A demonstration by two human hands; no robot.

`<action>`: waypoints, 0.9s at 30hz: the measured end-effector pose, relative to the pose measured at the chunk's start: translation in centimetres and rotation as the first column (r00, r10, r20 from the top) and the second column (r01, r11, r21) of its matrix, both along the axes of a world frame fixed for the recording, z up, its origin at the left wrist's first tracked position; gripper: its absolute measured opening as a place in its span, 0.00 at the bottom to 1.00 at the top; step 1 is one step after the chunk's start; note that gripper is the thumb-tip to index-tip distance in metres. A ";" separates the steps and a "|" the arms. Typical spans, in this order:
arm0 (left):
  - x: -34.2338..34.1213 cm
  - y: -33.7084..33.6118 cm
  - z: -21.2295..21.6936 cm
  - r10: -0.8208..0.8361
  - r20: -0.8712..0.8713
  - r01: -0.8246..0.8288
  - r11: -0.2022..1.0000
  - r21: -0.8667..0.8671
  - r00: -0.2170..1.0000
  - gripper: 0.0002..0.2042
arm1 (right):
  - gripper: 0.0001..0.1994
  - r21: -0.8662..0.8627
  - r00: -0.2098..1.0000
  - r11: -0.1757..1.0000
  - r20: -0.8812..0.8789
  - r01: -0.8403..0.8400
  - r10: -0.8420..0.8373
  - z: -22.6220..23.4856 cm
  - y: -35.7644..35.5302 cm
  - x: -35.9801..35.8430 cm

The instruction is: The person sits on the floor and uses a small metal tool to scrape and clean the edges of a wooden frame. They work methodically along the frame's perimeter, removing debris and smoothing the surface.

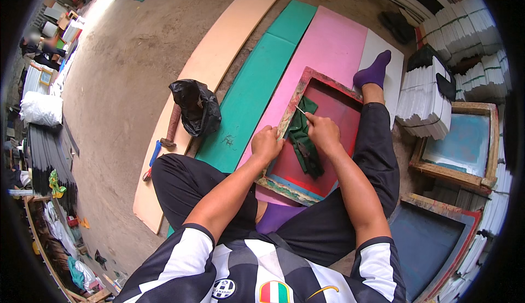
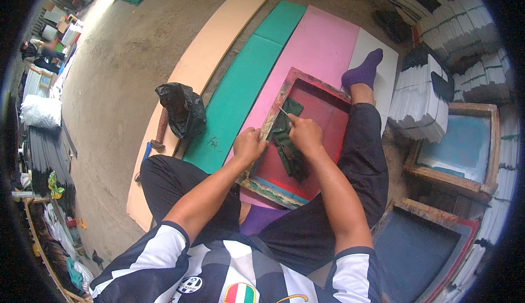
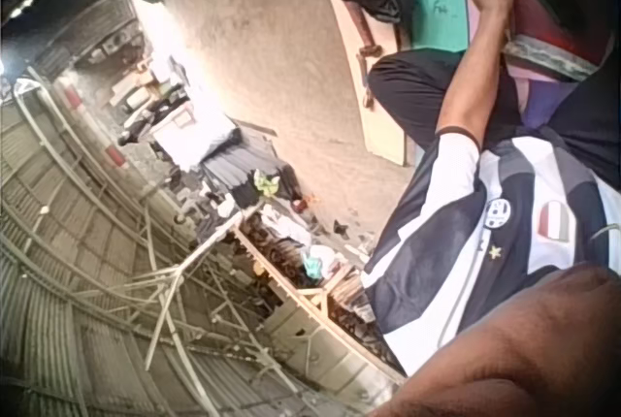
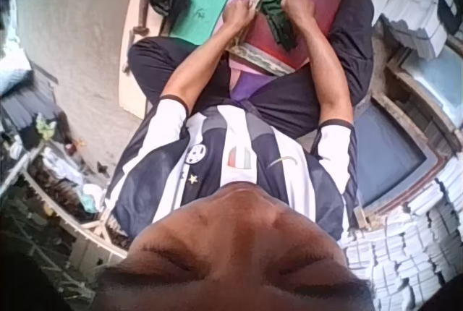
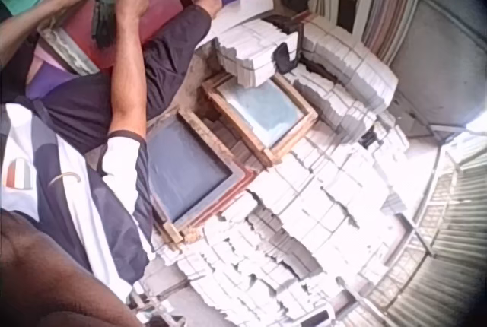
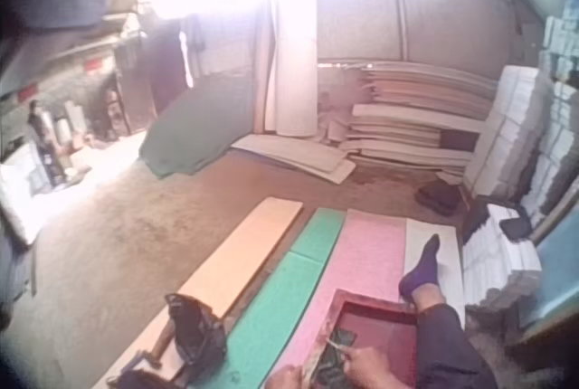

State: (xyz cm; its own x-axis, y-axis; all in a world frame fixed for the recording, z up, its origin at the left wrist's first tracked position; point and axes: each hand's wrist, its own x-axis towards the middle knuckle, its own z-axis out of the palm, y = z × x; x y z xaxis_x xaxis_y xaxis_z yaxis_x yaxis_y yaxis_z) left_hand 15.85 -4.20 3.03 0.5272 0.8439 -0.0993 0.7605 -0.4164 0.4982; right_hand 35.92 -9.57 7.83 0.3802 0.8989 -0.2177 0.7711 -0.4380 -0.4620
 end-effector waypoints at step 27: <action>-0.2 0.0 0.0 0.000 -0.021 0.000 1.000 -0.015 1.000 0.16 | 0.16 0.134 0.991 0.985 -0.090 0.108 -0.097 -1.0 -0.1 1.1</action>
State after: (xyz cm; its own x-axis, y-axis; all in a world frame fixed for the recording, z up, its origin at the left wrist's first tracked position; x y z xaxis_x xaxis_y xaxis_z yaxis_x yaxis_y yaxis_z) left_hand 15.63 -4.24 3.02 0.5249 0.8422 -0.1233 0.7709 -0.4090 0.4883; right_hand 37.06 -9.68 6.80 0.4577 0.8797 -0.1290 0.6820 -0.4405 -0.5838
